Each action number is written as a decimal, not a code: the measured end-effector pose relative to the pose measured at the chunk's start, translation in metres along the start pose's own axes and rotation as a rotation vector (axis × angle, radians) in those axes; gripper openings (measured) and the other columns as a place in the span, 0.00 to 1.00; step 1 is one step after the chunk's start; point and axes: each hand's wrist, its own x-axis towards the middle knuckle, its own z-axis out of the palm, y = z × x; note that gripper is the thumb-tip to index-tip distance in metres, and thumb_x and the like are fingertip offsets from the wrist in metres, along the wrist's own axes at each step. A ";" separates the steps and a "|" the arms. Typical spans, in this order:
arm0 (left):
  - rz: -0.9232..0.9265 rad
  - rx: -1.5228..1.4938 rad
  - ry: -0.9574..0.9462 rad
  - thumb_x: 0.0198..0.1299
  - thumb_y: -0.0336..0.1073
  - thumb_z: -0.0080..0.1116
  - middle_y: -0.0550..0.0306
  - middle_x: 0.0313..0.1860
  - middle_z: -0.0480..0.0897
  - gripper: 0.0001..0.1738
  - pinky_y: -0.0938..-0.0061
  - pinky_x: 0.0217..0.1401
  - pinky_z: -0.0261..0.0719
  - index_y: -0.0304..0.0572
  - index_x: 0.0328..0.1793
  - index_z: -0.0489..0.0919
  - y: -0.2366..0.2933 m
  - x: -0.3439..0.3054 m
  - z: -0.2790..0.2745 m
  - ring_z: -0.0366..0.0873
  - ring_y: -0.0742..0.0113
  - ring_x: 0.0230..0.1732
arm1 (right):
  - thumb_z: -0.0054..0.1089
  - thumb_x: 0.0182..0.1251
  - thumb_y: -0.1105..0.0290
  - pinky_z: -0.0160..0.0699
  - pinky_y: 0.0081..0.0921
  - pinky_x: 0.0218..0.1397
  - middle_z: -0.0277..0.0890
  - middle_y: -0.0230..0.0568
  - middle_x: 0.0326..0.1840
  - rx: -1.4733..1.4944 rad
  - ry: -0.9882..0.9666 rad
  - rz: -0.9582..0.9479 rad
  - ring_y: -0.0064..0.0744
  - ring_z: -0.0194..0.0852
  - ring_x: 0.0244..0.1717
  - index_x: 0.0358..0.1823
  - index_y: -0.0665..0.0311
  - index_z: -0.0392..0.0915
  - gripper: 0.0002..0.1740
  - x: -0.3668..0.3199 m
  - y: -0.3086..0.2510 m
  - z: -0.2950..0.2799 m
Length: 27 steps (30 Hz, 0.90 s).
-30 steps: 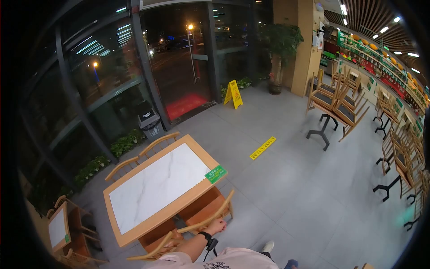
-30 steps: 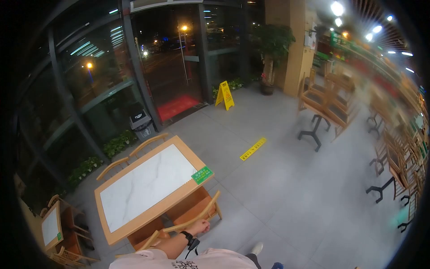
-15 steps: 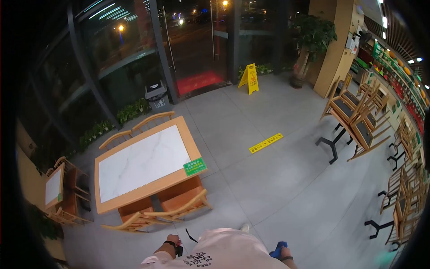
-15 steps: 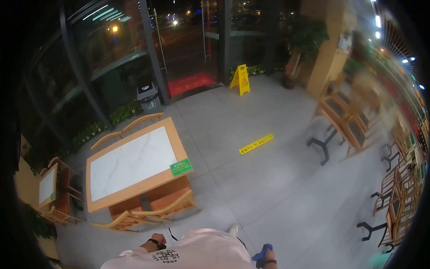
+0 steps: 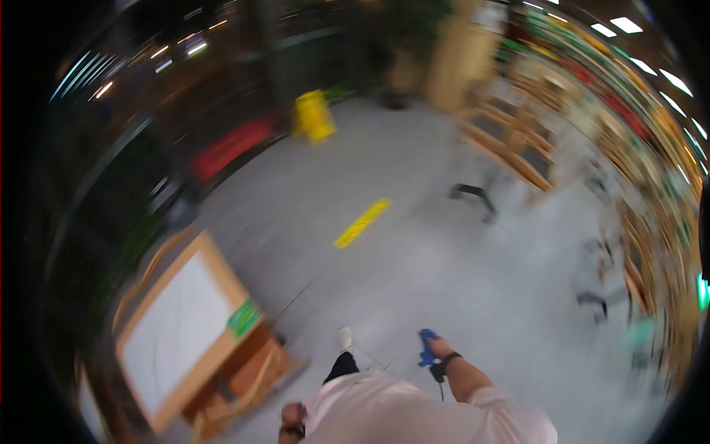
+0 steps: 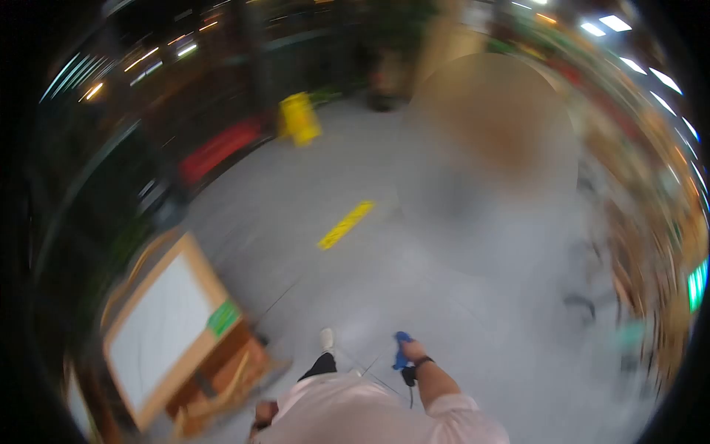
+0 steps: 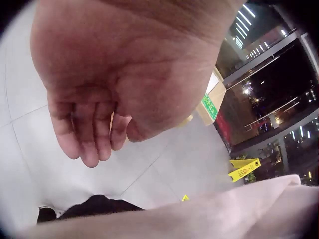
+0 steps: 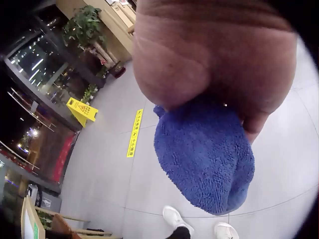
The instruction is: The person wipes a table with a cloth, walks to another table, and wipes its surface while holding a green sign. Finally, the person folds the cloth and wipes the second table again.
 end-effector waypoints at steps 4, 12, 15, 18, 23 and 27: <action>0.473 -0.213 -0.212 0.62 0.48 0.66 0.53 0.29 0.79 0.12 0.55 0.35 0.77 0.50 0.37 0.81 -0.036 0.236 -0.020 0.78 0.51 0.31 | 0.57 0.71 0.46 0.84 0.46 0.62 0.89 0.59 0.52 -0.058 -0.001 0.022 0.55 0.88 0.55 0.55 0.71 0.87 0.32 0.009 0.016 0.025; 0.436 -0.619 -0.604 0.66 0.59 0.59 0.48 0.52 0.72 0.24 0.52 0.55 0.70 0.53 0.57 0.74 0.051 0.558 -0.032 0.70 0.45 0.53 | 0.58 0.73 0.47 0.81 0.49 0.67 0.86 0.63 0.59 0.252 0.376 0.365 0.60 0.84 0.62 0.58 0.68 0.87 0.30 0.001 0.066 0.008; 0.237 -0.743 -0.671 0.67 0.62 0.56 0.46 0.61 0.70 0.29 0.50 0.63 0.67 0.54 0.65 0.71 0.047 0.620 -0.037 0.67 0.43 0.62 | 0.56 0.73 0.51 0.81 0.49 0.66 0.85 0.61 0.60 0.221 0.464 0.521 0.63 0.83 0.62 0.56 0.64 0.88 0.26 -0.022 0.076 0.002; -0.007 -0.848 -0.706 0.68 0.66 0.54 0.44 0.70 0.68 0.35 0.49 0.71 0.64 0.56 0.73 0.69 0.010 0.658 -0.043 0.64 0.41 0.70 | 0.54 0.74 0.53 0.80 0.45 0.70 0.83 0.57 0.66 0.247 0.407 0.639 0.55 0.82 0.68 0.63 0.56 0.86 0.25 -0.044 0.061 0.000; -0.513 -1.042 -0.679 0.71 0.73 0.49 0.41 0.84 0.63 0.45 0.47 0.83 0.60 0.58 0.85 0.64 -0.116 0.667 -0.066 0.59 0.38 0.84 | 0.55 0.72 0.52 0.81 0.46 0.67 0.84 0.60 0.62 0.133 0.368 0.586 0.59 0.85 0.62 0.59 0.65 0.87 0.27 -0.002 0.015 0.012; -0.770 -1.382 -0.452 0.71 0.40 0.56 0.61 0.28 0.80 0.08 0.68 0.30 0.78 0.49 0.38 0.79 -0.130 0.630 -0.081 0.78 0.66 0.27 | 0.58 0.73 0.53 0.86 0.45 0.59 0.88 0.58 0.56 0.385 0.293 0.452 0.52 0.89 0.53 0.61 0.74 0.83 0.29 0.042 -0.050 -0.002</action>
